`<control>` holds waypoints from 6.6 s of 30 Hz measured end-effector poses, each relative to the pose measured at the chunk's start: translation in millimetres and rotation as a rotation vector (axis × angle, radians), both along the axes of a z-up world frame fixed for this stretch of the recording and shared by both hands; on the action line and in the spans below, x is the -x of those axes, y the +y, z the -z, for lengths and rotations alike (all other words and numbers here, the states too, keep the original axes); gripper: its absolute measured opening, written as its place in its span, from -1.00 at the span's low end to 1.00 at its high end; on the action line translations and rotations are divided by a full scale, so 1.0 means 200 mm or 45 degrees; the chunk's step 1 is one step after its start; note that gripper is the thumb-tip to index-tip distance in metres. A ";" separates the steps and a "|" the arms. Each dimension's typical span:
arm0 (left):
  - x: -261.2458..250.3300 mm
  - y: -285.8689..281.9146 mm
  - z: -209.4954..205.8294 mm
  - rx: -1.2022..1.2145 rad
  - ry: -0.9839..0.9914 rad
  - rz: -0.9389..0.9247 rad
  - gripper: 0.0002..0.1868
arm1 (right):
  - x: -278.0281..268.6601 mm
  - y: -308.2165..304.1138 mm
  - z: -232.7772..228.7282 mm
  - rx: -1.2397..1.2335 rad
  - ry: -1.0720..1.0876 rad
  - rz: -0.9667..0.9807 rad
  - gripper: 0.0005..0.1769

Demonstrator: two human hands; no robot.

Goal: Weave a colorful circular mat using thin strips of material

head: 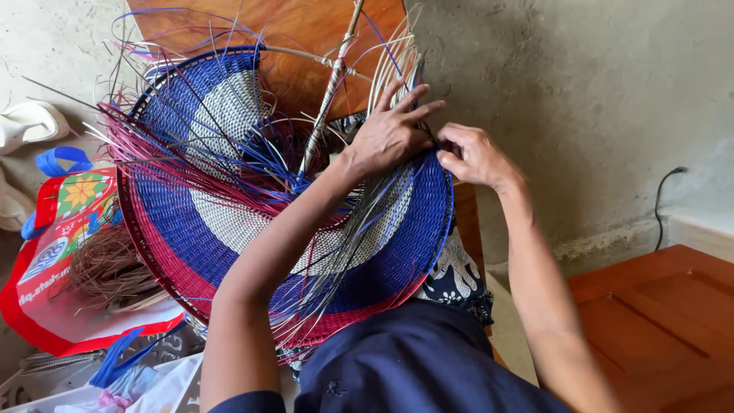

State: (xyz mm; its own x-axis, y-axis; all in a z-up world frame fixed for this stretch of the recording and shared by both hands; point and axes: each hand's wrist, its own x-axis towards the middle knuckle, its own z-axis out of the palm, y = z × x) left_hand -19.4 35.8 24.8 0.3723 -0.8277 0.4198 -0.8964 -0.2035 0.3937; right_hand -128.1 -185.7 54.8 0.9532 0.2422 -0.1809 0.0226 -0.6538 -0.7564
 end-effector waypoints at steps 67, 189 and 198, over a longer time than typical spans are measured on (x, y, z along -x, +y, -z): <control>-0.05 -0.24 -0.07 -0.332 0.635 0.101 -0.78 | 0.00 -0.55 -0.48 -0.886 -0.110 1.267 -0.50; 0.63 1.00 -0.17 -0.160 -0.135 -0.756 -0.69 | 0.08 0.94 0.08 -0.214 -0.420 -0.101 -0.91; 0.72 0.97 -0.19 0.007 0.115 -0.997 -0.80 | 0.09 1.12 0.00 -0.189 -0.511 -0.006 -0.85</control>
State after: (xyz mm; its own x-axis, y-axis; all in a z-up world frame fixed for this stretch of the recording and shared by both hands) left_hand -163.4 230.4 62.2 0.8790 -0.3086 0.3635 -0.4576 -0.7604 0.4608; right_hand -146.2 38.9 54.0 0.9399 0.2419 0.2410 0.3366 -0.5377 -0.7730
